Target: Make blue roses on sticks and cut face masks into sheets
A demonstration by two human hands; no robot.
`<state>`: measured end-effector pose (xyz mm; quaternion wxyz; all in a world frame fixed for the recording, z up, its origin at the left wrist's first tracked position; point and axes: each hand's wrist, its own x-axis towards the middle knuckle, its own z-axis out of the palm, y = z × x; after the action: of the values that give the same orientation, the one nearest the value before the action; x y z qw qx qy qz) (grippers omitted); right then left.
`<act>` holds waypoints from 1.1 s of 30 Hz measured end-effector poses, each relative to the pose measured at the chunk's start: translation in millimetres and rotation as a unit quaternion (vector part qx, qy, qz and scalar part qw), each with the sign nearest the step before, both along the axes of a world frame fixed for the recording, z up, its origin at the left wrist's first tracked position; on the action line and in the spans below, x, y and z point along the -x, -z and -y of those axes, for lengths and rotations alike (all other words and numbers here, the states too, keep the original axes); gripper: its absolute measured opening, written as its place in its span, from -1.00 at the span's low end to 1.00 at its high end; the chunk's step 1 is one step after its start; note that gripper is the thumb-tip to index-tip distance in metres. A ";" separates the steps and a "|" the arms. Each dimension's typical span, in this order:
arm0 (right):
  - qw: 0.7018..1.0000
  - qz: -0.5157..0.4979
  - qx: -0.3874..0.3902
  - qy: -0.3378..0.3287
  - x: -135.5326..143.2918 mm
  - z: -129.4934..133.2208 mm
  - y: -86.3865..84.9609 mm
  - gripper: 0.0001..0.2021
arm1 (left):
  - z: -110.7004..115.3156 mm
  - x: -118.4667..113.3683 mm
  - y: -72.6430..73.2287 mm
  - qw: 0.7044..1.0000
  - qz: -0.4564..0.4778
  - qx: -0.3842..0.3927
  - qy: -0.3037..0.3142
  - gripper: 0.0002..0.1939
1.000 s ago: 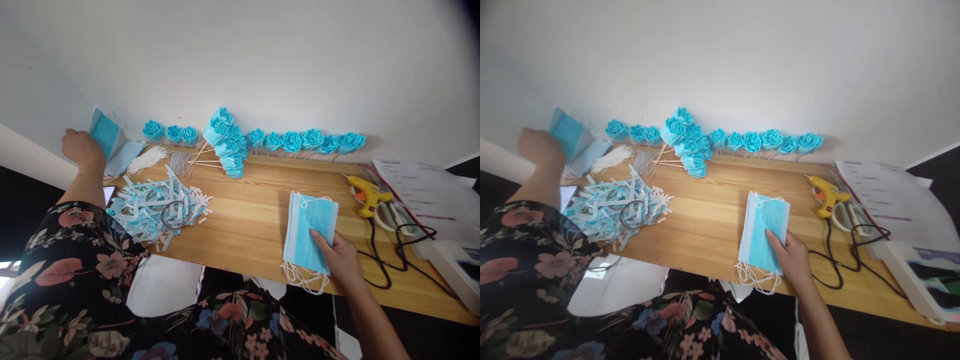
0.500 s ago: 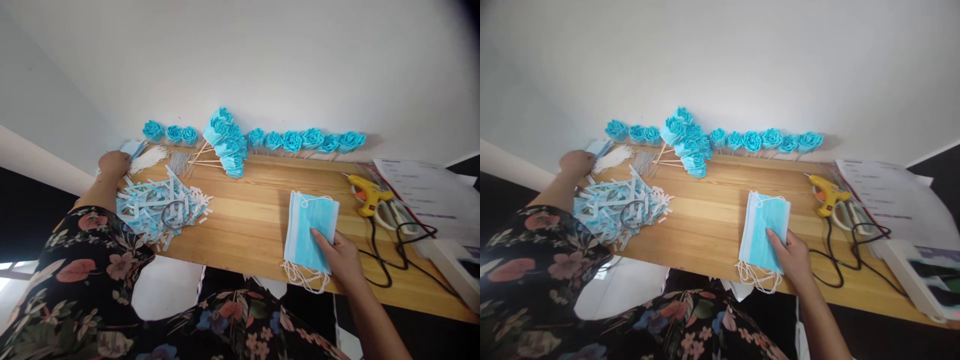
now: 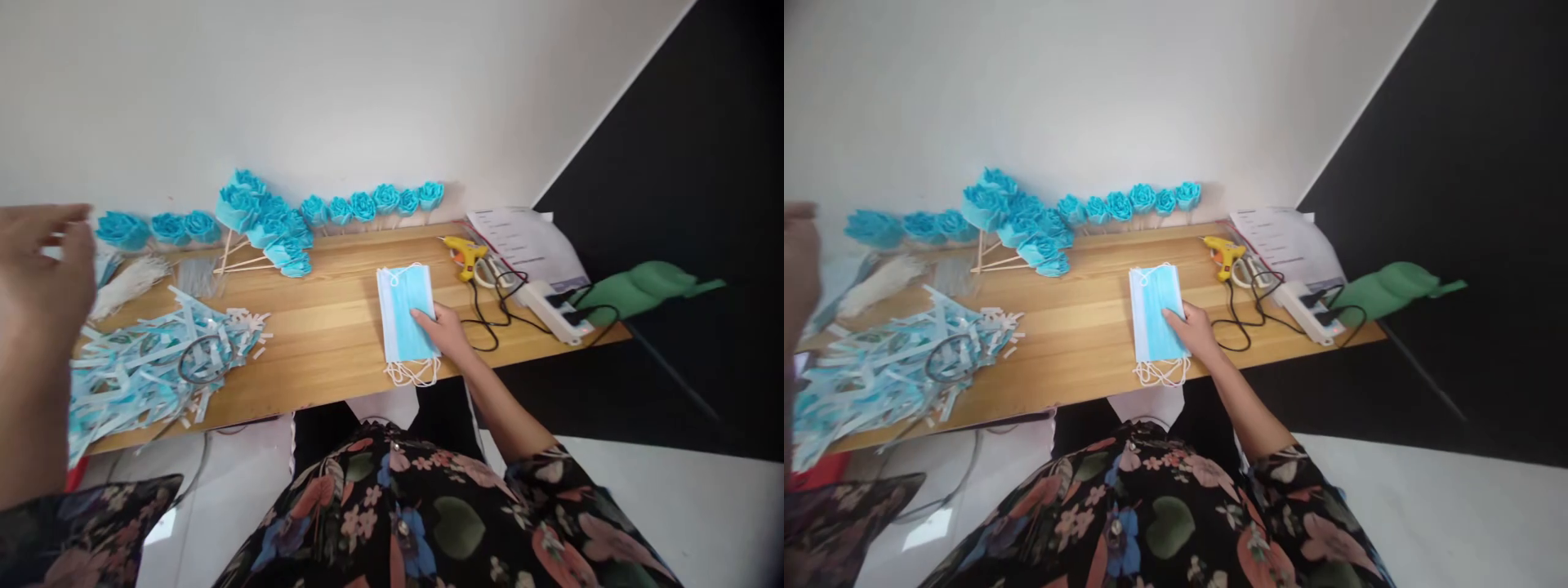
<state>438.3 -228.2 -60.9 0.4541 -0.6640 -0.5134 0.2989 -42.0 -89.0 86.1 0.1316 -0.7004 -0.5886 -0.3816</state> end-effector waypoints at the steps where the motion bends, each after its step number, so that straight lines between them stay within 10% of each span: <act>1: 0.999 -0.034 -0.006 0.002 1.2 -1.4 -2.7 -0.62 | 18.9 -29.7 -1.1 0.998 0.019 -0.019 0.051 -0.56; 5: 0.986 -0.158 -0.034 -0.031 10.0 -8.6 -23.9 -0.61 | 74.7 -144.2 22.0 0.935 0.148 0.161 0.278 -0.58; 9: 0.967 -0.226 -0.066 -0.094 18.8 -12.9 -50.3 -0.60 | 90.6 -225.5 58.7 0.762 0.337 0.374 0.408 -0.37; 11: 0.965 -0.229 -0.077 -0.105 20.3 -14.7 -57.3 -0.61 | 91.8 -252.6 69.2 0.668 0.410 0.436 0.443 -0.35; 14: 0.963 -0.225 -0.085 -0.120 16.7 -21.3 -57.2 -0.61 | 88.7 -278.2 75.8 0.616 0.511 0.438 0.408 -0.38; 17: 0.970 -0.186 -0.111 -0.105 9.5 -31.5 -53.6 -0.56 | 77.5 -288.7 78.5 0.660 0.537 0.378 0.365 -0.46; 20: 0.977 -0.144 -0.151 -0.042 8.8 -39.8 -55.9 -0.49 | 63.4 -291.9 80.6 0.771 0.484 0.260 0.321 -0.61; 23: 0.956 -0.222 -0.142 -0.126 20.8 -45.6 -59.9 -0.47 | 56.8 -296.1 79.9 0.852 0.359 0.200 0.324 -0.66; 27: 0.911 -0.360 -0.103 -0.174 38.3 -61.0 -53.1 -0.52 | 56.6 -295.5 73.6 0.850 0.267 0.217 0.398 -0.70; 33: 0.897 -0.413 -0.045 -0.149 36.8 -90.2 -45.6 -0.56 | 32.2 -262.9 72.4 0.861 0.416 0.143 0.255 -0.46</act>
<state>401.5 -137.9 -15.3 0.6046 -0.3753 -0.3855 0.5874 220.9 -121.2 13.7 -0.3289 -0.6135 -0.4381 -0.5688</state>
